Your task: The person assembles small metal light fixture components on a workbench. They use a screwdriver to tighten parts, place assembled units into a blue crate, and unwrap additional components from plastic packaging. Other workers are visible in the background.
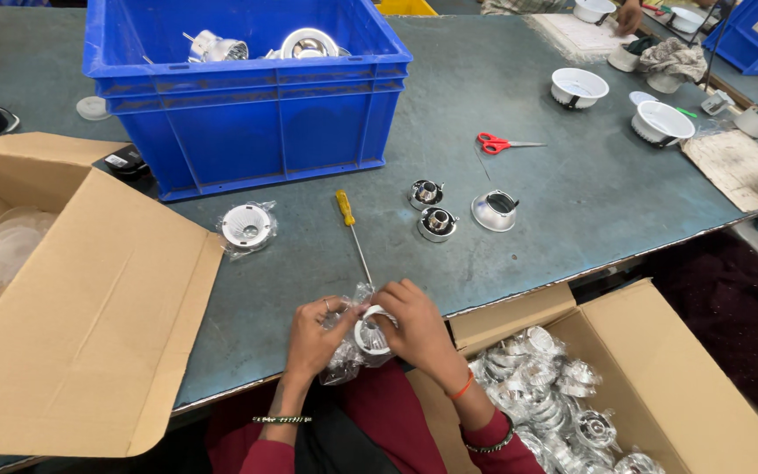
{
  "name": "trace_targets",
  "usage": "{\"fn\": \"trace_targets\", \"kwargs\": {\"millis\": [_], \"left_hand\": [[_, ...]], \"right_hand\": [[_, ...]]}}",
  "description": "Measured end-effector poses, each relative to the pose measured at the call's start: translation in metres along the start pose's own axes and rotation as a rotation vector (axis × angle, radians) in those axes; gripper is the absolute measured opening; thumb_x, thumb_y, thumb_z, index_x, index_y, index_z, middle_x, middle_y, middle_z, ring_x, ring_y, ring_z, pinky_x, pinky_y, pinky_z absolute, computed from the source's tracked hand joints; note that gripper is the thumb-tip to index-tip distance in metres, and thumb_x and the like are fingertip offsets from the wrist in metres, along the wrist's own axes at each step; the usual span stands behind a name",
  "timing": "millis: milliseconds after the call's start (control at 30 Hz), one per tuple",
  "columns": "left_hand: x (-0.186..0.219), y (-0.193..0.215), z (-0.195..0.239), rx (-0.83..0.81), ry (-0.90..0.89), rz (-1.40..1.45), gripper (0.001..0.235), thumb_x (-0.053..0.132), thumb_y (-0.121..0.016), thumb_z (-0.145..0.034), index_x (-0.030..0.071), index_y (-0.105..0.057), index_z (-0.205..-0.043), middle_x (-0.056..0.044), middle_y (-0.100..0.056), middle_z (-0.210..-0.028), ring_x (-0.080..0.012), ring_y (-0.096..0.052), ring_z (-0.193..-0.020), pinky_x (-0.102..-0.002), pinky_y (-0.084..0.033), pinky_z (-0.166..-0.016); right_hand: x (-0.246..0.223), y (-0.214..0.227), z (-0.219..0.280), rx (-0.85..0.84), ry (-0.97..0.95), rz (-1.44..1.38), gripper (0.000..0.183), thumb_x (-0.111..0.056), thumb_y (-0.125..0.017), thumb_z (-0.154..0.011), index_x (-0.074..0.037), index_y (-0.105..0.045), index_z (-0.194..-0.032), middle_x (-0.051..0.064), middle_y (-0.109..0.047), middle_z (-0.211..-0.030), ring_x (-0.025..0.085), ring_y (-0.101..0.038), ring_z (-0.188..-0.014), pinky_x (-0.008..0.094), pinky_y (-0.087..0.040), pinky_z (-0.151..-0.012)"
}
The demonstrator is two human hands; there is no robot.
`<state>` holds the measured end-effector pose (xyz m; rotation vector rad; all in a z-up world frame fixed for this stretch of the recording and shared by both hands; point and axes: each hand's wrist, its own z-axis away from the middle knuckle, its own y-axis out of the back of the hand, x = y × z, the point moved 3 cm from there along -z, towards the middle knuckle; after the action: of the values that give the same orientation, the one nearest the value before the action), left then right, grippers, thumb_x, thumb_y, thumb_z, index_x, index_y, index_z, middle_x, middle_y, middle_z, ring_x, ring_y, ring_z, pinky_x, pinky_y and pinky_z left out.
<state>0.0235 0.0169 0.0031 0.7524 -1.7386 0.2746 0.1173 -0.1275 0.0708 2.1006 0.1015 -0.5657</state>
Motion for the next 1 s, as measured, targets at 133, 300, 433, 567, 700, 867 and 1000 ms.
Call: {"fn": "trace_targets", "kwargs": {"millis": [133, 300, 433, 567, 700, 867, 1000], "left_hand": [[0.000, -0.005, -0.002, 0.030, 0.121, 0.041, 0.020, 0.017, -0.073, -0.090, -0.002, -0.080, -0.092, -0.009, -0.073, -0.075, -0.0122, -0.061, -0.066, -0.028, -0.047, -0.061], [-0.005, -0.003, -0.002, 0.098, 0.059, 0.190, 0.019, 0.012, -0.071, -0.090, -0.004, -0.078, -0.093, -0.006, -0.074, -0.080, -0.0085, -0.064, -0.073, -0.024, -0.050, -0.067], [-0.012, -0.002, 0.001, 0.171, 0.065, 0.239, 0.019, 0.011, -0.069, -0.092, -0.007, -0.076, -0.093, -0.006, -0.074, -0.082, -0.0086, -0.064, -0.076, -0.024, -0.050, -0.068], [-0.013, 0.002, -0.001, 0.220, 0.032, 0.240, 0.020, 0.013, -0.070, -0.092, -0.006, -0.078, -0.092, -0.007, -0.076, -0.082, -0.0104, -0.067, -0.075, -0.025, -0.051, -0.068], [-0.013, 0.003, -0.004, 0.123, -0.055, 0.252, 0.023, 0.017, -0.069, -0.094, -0.003, -0.079, -0.093, -0.006, -0.079, -0.086, -0.0133, -0.075, -0.082, -0.025, -0.056, -0.075], [-0.009, 0.000, -0.006, 0.048, -0.080, 0.094, 0.019, 0.017, -0.078, -0.084, -0.002, -0.077, -0.085, -0.009, -0.075, -0.080, -0.0168, -0.073, -0.073, -0.028, -0.054, -0.065], [-0.004, 0.000, -0.003, 0.101, -0.048, 0.084, 0.013, 0.011, -0.075, -0.087, -0.001, -0.076, -0.087, -0.011, -0.071, -0.074, -0.0185, -0.068, -0.065, -0.030, -0.050, -0.061]], "right_hand": [[0.001, 0.001, 0.009, 0.092, 0.023, -0.011, 0.020, -0.007, -0.077, -0.083, -0.006, -0.071, -0.103, 0.008, -0.067, -0.096, 0.031, -0.065, -0.088, 0.040, -0.052, -0.074], [-0.001, -0.001, 0.014, 0.216, 0.086, 0.004, 0.026, -0.005, -0.077, -0.083, -0.005, -0.071, -0.108, 0.010, -0.067, -0.101, 0.031, -0.066, -0.088, 0.040, -0.053, -0.074], [-0.006, -0.012, 0.015, 0.335, 0.061, -0.007, 0.032, 0.000, -0.075, -0.079, -0.005, -0.072, -0.110, 0.012, -0.067, -0.101, 0.030, -0.067, -0.089, 0.038, -0.054, -0.075], [-0.006, -0.015, 0.009, 0.330, 0.007, -0.078, 0.032, 0.005, -0.073, -0.078, -0.004, -0.073, -0.109, 0.011, -0.070, -0.103, 0.028, -0.069, -0.089, 0.036, -0.055, -0.075], [0.003, 0.002, 0.008, 0.151, 0.093, -0.055, 0.034, 0.008, -0.069, -0.073, -0.004, -0.073, -0.104, 0.011, -0.069, -0.102, 0.029, -0.067, -0.095, 0.037, -0.055, -0.079], [-0.002, 0.008, 0.005, 0.000, 0.309, 0.076, 0.030, 0.006, -0.070, -0.073, -0.007, -0.073, -0.100, 0.005, -0.068, -0.097, 0.029, -0.066, -0.098, 0.041, -0.053, -0.084], [-0.010, 0.004, 0.000, -0.032, 0.302, 0.079, 0.030, 0.008, -0.068, -0.072, -0.005, -0.071, -0.099, 0.006, -0.071, -0.103, 0.028, -0.068, -0.099, 0.041, -0.055, -0.085]]}}
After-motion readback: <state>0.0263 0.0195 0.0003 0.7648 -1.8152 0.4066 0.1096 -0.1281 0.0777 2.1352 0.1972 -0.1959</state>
